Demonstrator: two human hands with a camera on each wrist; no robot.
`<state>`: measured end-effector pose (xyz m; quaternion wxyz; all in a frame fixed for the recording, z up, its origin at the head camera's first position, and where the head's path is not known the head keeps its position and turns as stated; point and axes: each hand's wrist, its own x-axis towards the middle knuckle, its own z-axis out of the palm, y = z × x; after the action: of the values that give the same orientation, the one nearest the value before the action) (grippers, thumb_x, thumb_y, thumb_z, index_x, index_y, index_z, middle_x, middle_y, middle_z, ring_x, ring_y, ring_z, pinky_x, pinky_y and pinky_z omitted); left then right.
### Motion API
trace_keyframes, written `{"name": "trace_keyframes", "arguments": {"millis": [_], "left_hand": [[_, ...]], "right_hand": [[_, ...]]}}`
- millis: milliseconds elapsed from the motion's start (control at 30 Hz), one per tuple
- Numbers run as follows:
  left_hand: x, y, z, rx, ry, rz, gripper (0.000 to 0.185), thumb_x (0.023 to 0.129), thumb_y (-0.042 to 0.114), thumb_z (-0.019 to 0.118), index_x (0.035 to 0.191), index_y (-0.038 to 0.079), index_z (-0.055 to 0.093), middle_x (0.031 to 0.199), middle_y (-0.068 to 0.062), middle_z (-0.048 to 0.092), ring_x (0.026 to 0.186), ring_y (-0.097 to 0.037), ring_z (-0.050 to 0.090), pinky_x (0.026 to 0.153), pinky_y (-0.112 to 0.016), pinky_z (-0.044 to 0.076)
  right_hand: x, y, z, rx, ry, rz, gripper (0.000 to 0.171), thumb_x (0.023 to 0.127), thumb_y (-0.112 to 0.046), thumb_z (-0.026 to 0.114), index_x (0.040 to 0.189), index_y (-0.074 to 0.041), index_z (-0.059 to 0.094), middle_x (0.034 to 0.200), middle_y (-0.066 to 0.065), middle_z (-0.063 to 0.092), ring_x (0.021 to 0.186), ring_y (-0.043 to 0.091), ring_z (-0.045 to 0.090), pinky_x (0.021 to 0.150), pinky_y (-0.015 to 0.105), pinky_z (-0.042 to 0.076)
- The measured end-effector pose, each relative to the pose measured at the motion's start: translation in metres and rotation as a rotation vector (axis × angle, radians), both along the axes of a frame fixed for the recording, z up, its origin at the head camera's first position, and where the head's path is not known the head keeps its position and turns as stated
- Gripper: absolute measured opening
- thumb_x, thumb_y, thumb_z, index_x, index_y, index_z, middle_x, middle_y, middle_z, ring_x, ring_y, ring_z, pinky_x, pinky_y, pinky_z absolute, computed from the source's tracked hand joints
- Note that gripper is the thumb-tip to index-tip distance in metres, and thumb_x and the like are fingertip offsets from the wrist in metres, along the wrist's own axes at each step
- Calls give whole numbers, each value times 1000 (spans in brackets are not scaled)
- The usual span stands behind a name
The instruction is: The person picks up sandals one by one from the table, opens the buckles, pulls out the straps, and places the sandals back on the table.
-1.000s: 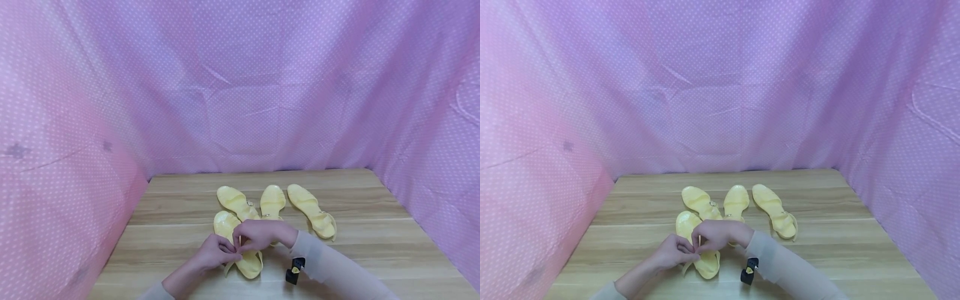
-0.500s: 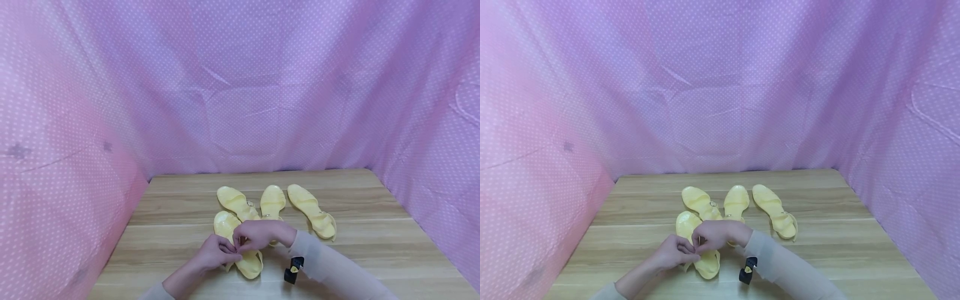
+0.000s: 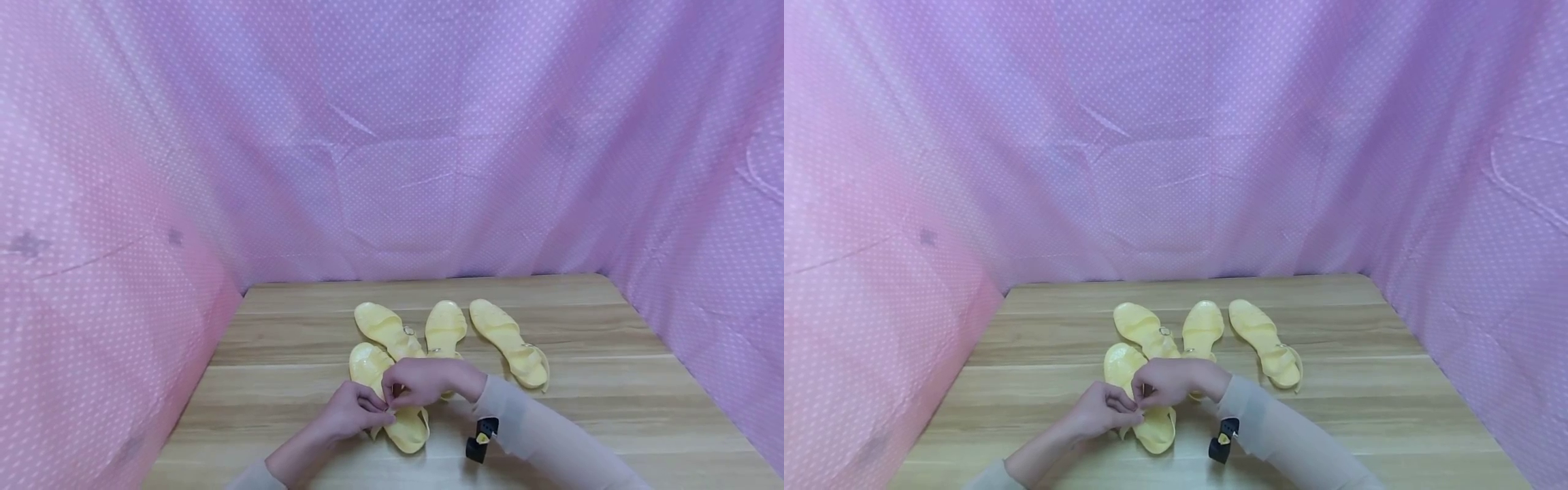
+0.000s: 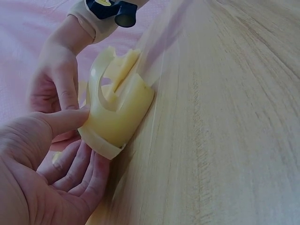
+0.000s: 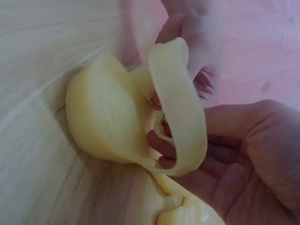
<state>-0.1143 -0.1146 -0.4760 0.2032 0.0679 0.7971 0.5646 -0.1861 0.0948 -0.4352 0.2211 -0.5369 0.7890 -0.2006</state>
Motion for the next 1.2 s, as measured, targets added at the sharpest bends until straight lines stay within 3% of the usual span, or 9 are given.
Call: {"name": "trace_keyframes", "arguments": {"millis": [300, 533, 767, 967, 1200], "left_hand": [[-1, -1, -1, 6, 5, -4, 21, 80, 7, 91, 89, -3, 76, 77, -4, 77, 70, -9, 70, 62, -21, 55], [-2, -1, -3, 9, -2, -8, 20, 81, 9, 90, 89, -2, 76, 75, -2, 77, 68, -9, 69, 62, -21, 55], [-1, 0, -5, 6, -1, -4, 20, 80, 7, 90, 89, -3, 76, 76, -4, 77, 68, -9, 68, 62, -22, 55], [-2, 0, -3, 2, -14, -11, 21, 80, 11, 91, 90, 0, 76, 75, -1, 77, 68, -8, 68, 61, -21, 54], [-1, -1, -3, 8, -2, -10, 20, 80, 8, 90, 89, -2, 76, 75, -2, 77, 67, -8, 68, 60, -22, 54]], "right_hand": [[2, 0, -1, -37, -27, -7, 6, 102, -14, 69, 98, -12, 73, 95, -6, 74, 87, -9, 59, 84, 11, 53], [-1, 3, -5, -19, 12, 30, 7, 102, -11, 67, 97, -13, 70, 94, -8, 70, 89, -7, 57, 87, 11, 51], [0, 0, -6, -41, -2, -4, 9, 103, -16, 69, 94, -14, 72, 87, -10, 69, 79, -9, 54, 77, 10, 51], [1, 2, -3, -31, 1, 9, 7, 102, -12, 70, 95, -13, 71, 92, -8, 71, 86, -8, 55, 85, 11, 52], [2, 2, -3, -51, -19, 7, 9, 103, -13, 69, 95, -12, 71, 91, -7, 71, 84, -9, 55, 82, 12, 53]]}}
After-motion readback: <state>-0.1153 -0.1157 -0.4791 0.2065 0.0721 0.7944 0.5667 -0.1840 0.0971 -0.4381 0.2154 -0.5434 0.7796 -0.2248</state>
